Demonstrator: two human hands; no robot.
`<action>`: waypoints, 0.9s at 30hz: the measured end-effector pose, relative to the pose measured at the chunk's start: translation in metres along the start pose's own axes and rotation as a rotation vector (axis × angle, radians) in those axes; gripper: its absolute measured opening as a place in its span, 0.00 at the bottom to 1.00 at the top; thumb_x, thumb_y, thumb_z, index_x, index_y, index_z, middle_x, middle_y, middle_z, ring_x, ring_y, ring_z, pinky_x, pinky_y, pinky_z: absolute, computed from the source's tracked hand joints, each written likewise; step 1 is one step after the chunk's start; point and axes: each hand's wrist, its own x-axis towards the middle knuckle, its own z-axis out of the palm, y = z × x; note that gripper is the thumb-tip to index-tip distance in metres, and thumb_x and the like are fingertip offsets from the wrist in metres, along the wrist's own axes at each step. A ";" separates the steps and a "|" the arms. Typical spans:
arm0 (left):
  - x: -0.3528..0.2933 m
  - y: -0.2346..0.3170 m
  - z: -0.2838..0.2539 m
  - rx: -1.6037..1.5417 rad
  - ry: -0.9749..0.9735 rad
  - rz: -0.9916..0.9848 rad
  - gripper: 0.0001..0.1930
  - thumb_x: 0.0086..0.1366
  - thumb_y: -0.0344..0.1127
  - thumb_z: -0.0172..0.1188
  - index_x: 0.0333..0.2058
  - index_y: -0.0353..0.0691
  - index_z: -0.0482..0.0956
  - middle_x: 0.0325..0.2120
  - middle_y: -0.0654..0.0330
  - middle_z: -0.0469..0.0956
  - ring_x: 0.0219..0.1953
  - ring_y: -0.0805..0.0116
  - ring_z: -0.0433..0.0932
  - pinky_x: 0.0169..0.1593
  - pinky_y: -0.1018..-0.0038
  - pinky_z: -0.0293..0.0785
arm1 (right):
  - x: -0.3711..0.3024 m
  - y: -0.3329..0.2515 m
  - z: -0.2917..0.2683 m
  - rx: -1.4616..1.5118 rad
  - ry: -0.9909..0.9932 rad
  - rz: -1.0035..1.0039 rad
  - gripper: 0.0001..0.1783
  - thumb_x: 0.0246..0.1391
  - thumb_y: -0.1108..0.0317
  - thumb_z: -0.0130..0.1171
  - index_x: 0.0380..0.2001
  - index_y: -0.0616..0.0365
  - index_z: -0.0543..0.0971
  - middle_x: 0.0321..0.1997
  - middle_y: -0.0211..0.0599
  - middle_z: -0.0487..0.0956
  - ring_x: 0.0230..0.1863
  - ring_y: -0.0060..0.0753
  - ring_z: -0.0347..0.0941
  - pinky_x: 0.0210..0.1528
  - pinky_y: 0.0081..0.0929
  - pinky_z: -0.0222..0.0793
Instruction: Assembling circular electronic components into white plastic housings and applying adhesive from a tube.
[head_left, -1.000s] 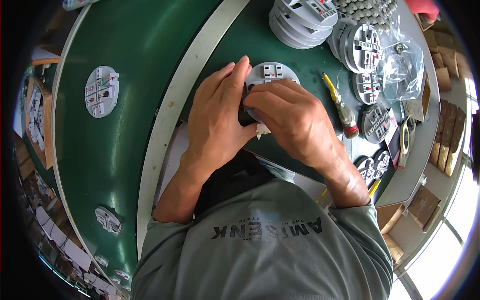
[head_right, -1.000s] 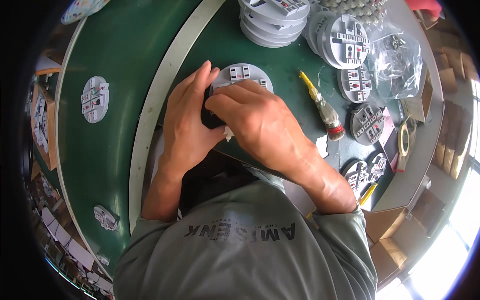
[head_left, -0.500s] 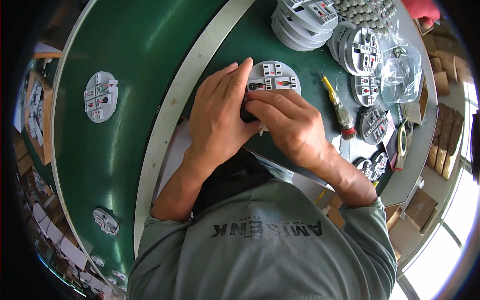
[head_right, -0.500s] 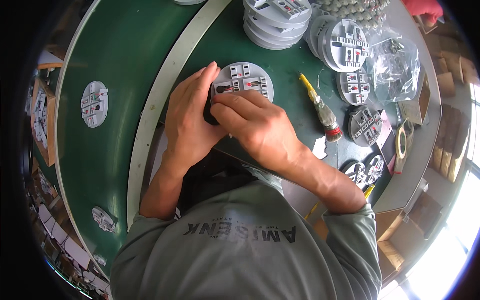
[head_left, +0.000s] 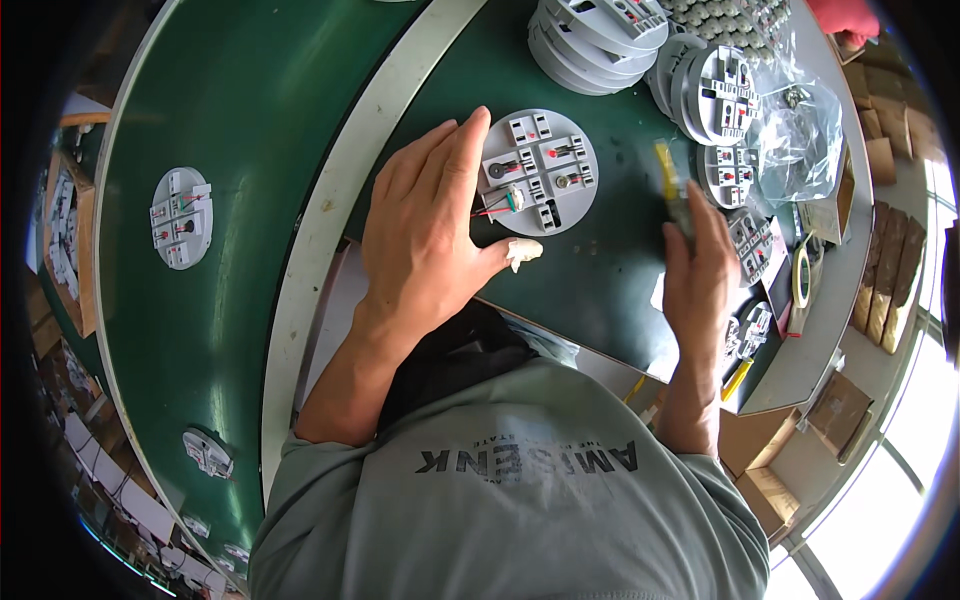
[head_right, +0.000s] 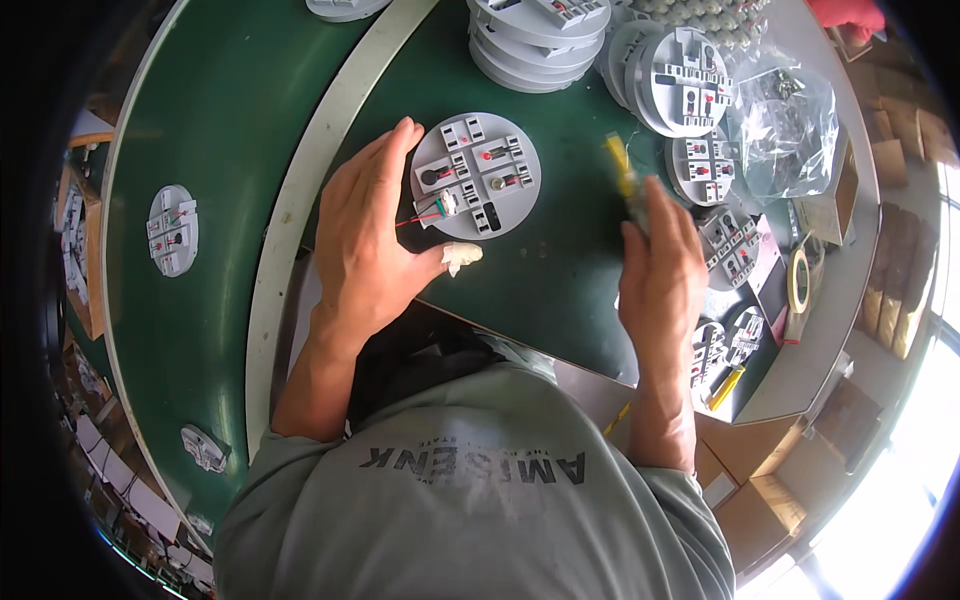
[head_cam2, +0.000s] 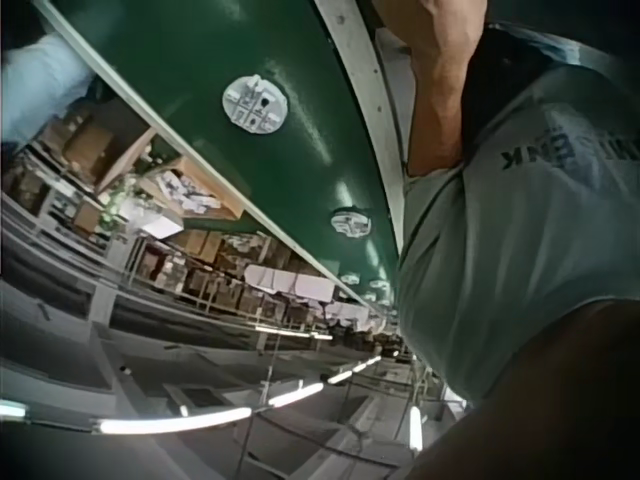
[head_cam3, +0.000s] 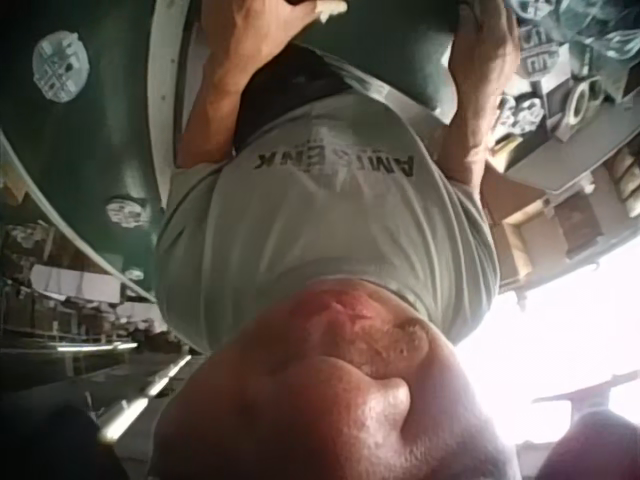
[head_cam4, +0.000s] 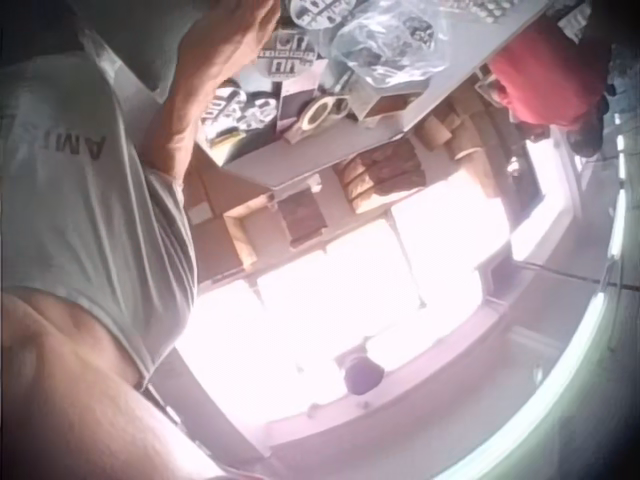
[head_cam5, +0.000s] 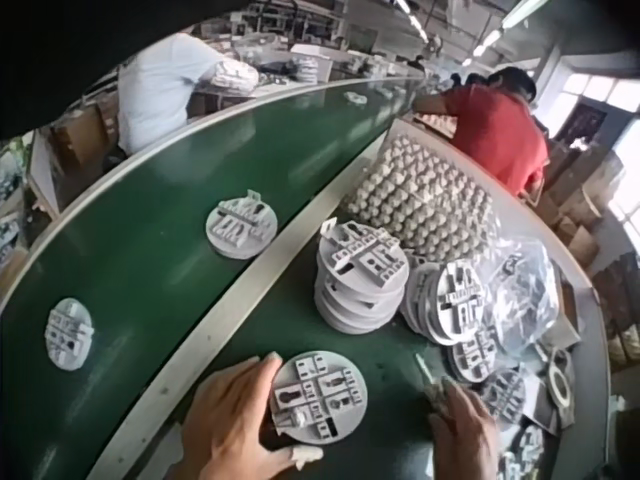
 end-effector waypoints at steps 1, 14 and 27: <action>0.000 0.000 0.000 0.001 -0.002 -0.006 0.63 0.39 0.40 0.90 0.75 0.33 0.65 0.65 0.53 0.81 0.67 0.50 0.78 0.69 0.57 0.71 | 0.000 -0.001 -0.001 0.001 -0.006 -0.001 0.31 0.65 0.77 0.67 0.71 0.59 0.76 0.66 0.51 0.82 0.62 0.49 0.83 0.67 0.40 0.76; 0.008 -0.004 0.010 0.043 -0.010 0.006 0.60 0.43 0.43 0.88 0.75 0.36 0.66 0.61 0.51 0.81 0.68 0.52 0.75 0.70 0.56 0.69 | 0.032 -0.091 0.066 0.870 0.037 -0.509 0.25 0.67 0.87 0.58 0.62 0.61 0.63 0.62 0.62 0.77 0.56 0.47 0.83 0.55 0.40 0.83; 0.015 0.002 0.010 -0.001 -0.031 0.001 0.61 0.43 0.41 0.88 0.75 0.33 0.64 0.66 0.47 0.77 0.69 0.50 0.74 0.73 0.52 0.67 | 0.034 -0.048 0.048 1.120 0.261 -0.255 0.23 0.68 0.88 0.56 0.61 0.60 0.66 0.61 0.57 0.77 0.50 0.43 0.82 0.55 0.37 0.82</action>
